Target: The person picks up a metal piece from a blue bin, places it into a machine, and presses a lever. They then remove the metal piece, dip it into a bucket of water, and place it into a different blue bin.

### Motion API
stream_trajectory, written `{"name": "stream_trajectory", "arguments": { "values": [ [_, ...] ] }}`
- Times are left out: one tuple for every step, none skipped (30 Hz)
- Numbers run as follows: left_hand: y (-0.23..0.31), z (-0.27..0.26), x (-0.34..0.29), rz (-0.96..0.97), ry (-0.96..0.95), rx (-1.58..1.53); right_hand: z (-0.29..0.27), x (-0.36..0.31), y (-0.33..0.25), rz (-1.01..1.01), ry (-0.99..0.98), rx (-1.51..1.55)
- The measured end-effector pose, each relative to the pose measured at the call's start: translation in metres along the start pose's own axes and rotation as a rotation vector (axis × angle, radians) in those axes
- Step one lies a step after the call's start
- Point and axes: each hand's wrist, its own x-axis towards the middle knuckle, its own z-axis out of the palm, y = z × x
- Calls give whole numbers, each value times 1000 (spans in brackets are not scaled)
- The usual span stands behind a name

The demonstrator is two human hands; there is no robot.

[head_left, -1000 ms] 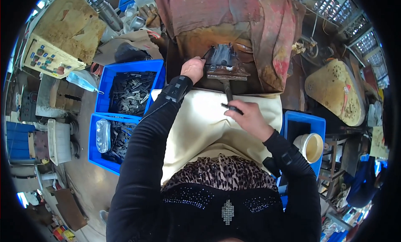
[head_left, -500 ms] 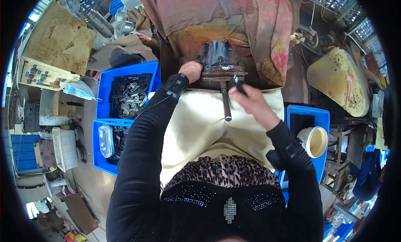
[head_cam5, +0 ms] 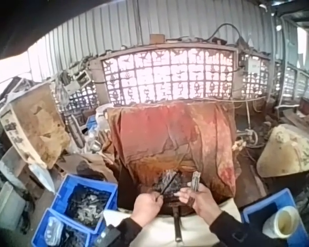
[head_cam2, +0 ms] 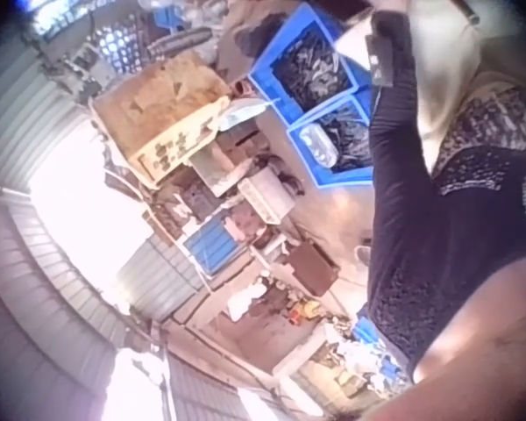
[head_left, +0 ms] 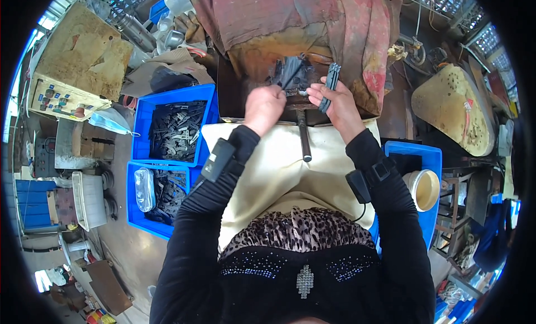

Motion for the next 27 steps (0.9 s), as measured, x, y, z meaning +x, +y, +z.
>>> {"name": "stream_trajectory", "arguments": {
  "values": [
    [12,3,-4,0,3,-1,3,2,3,-31,32,28],
    [25,7,-7,73,1,82,6,3,7,-33,31,25],
    [33,10,-10,144,0,166,10,4,11,-61,18,48],
    [38,15,-13,141,4,165,12,4,16,-87,6,70],
    [42,20,-15,161,13,169,13,5,17,-113,-6,93],
    [46,24,-17,182,19,171,12,5,18,-112,-4,91],
    [47,26,-18,204,24,174,10,5,17,-115,-8,86],
    [45,25,-18,204,23,171,8,6,17,-118,-11,82],
    [39,22,-17,217,-37,100,5,6,15,-122,-13,78],
    [33,16,-16,231,-98,29,0,6,13,-123,-10,77],
    [27,10,-15,243,-157,-40,-5,5,9,-115,-62,69],
    [21,4,-13,245,-159,-41,-12,4,5,-108,-113,60],
    [13,-3,-12,-77,-159,-522,-11,0,2,-95,-167,53],
    [6,-8,-9,-409,-149,-996,-11,-5,-3,-90,-167,54],
    [-1,-10,-4,-413,-150,-995,-14,-13,-10,-28,-141,-153],
    [-12,-10,5,-422,-135,-947,-9,-23,-19,35,-117,-363],
    [-24,-9,14,-431,-117,-897,-6,-31,-22,98,-96,-573],
    [-35,-6,25,-439,-103,-850,-5,-40,-21,99,-97,-575],
    [-52,3,35,-439,-102,-852,-5,-51,-19,62,-257,-707],
    [-75,18,43,-379,-167,-778,-6,-60,-17,25,-419,-838],
    [-94,33,48,-320,-231,-702,-7,-66,-14,28,-420,-840],
    [-107,47,50,-324,-232,-705,-9,-72,-11,11,-573,-939],
    [-117,58,52,-279,-225,-625,-10,-77,-9,-7,-726,-1036],
    [-127,68,53,-236,-216,-544,-9,-82,-7,-3,-728,-1038],
    [-130,78,53,-191,-215,-465,-8,-86,-6,-31,-721,-1074],
    [-126,80,54,-189,-224,-469,-7,-90,-5,-61,-710,-1110],
    [-121,82,55,-161,-291,-472,-7,-92,-5,-92,-703,-1145]
  ]
}}
